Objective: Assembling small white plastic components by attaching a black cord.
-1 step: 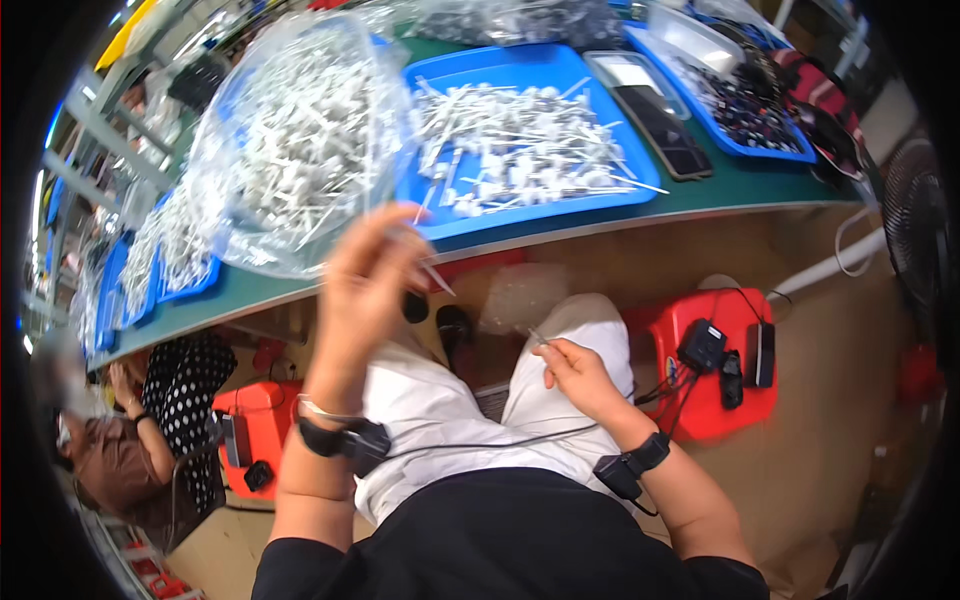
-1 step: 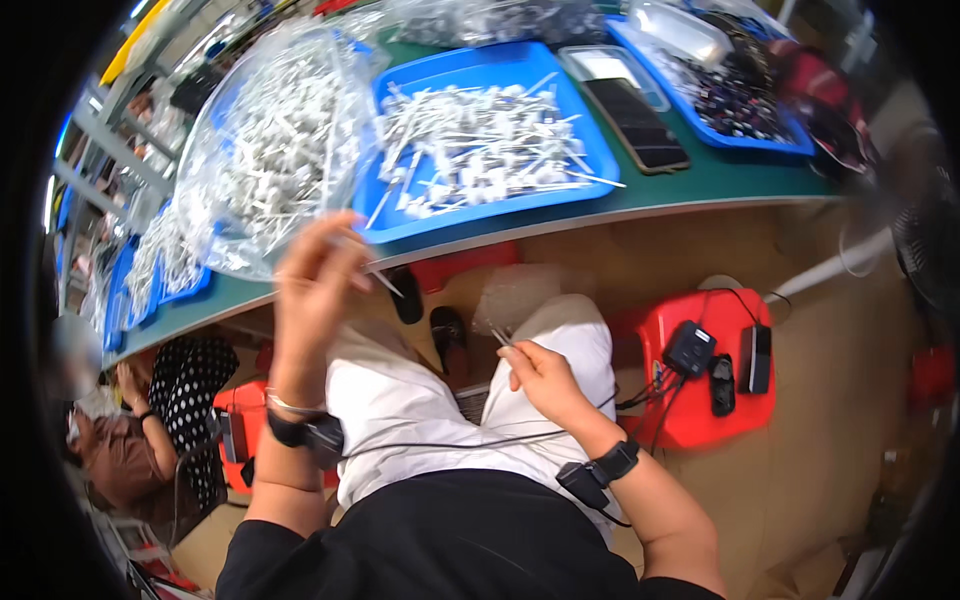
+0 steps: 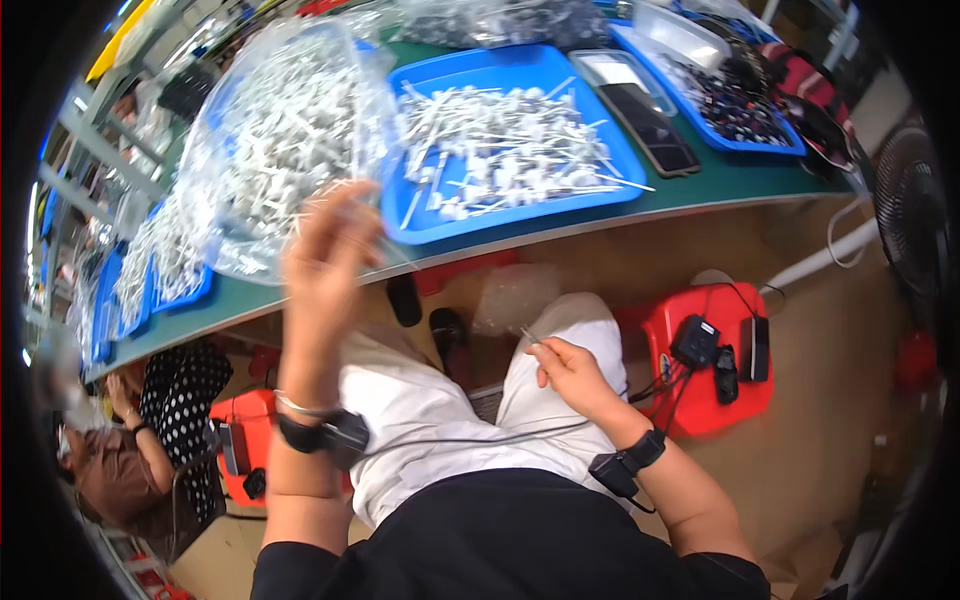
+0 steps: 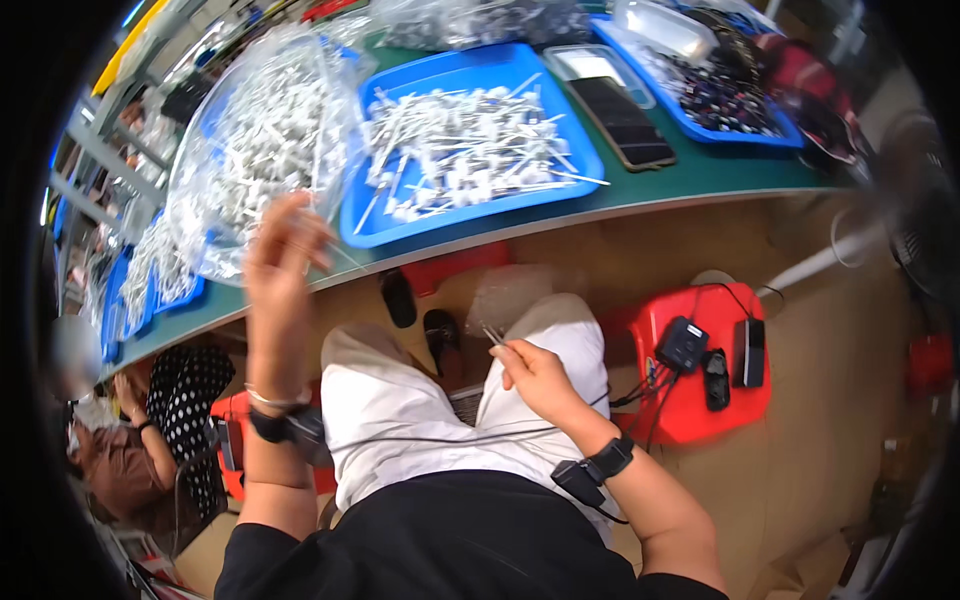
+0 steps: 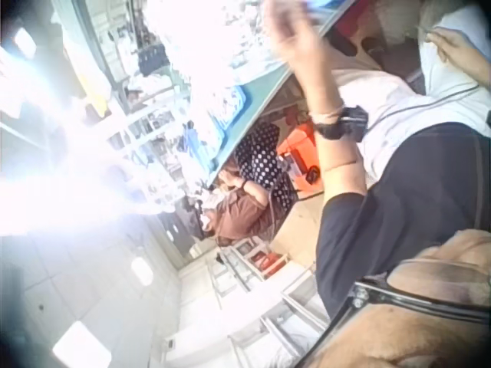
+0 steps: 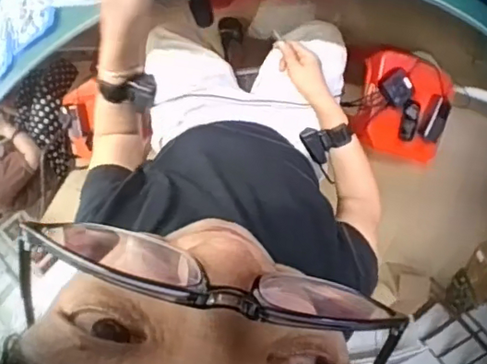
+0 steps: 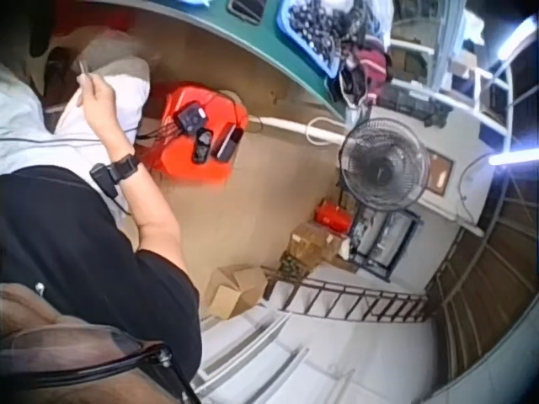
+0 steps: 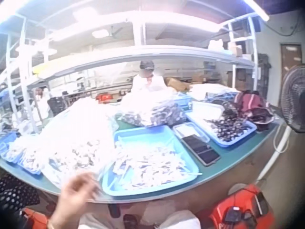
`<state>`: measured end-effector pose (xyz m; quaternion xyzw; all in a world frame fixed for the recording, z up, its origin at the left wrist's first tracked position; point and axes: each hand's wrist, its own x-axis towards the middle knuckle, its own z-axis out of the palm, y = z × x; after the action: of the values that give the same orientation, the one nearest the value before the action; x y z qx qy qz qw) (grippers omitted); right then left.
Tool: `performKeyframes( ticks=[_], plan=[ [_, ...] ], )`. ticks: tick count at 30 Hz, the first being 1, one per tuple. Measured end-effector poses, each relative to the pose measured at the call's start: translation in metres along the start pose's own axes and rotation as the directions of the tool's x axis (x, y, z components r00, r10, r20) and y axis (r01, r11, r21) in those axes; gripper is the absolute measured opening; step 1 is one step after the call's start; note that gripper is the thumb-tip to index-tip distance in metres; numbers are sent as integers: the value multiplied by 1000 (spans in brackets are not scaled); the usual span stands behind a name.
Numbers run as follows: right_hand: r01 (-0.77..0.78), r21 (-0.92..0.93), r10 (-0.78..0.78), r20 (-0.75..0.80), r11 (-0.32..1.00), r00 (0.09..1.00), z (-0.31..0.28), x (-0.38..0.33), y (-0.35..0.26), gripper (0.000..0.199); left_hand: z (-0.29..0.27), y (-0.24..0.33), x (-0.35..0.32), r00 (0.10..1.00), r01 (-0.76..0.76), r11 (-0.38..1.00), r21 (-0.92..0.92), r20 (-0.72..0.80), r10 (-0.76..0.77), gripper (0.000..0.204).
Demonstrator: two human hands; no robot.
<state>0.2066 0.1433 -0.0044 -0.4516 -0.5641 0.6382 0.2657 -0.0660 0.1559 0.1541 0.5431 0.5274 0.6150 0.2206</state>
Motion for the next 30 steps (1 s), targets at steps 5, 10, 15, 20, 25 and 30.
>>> performKeyframes(
  ticks=[5,10,15,20,25,30],
  plan=[
    [33,39,-31,-69,999,997,-7,2,-8,28,-92,-16,119,980,-116,882,456,-92,177,48],
    [100,67,-85,-192,993,978,-29,1,-22,30,-94,-11,144,950,-251,764,595,-1,313,53],
    [363,138,-254,-494,921,832,-72,-5,-89,27,-24,8,98,969,-141,977,161,225,103,45],
    [457,-277,-530,-546,845,649,-137,31,-163,22,57,49,42,886,43,998,-42,463,-19,30],
    [281,-676,-677,-435,681,594,-176,117,-178,28,124,21,9,586,-210,960,-187,762,276,22],
    [166,-725,-588,-379,669,714,-163,141,-172,27,142,-1,5,523,-452,881,-138,759,388,25]
  ],
)
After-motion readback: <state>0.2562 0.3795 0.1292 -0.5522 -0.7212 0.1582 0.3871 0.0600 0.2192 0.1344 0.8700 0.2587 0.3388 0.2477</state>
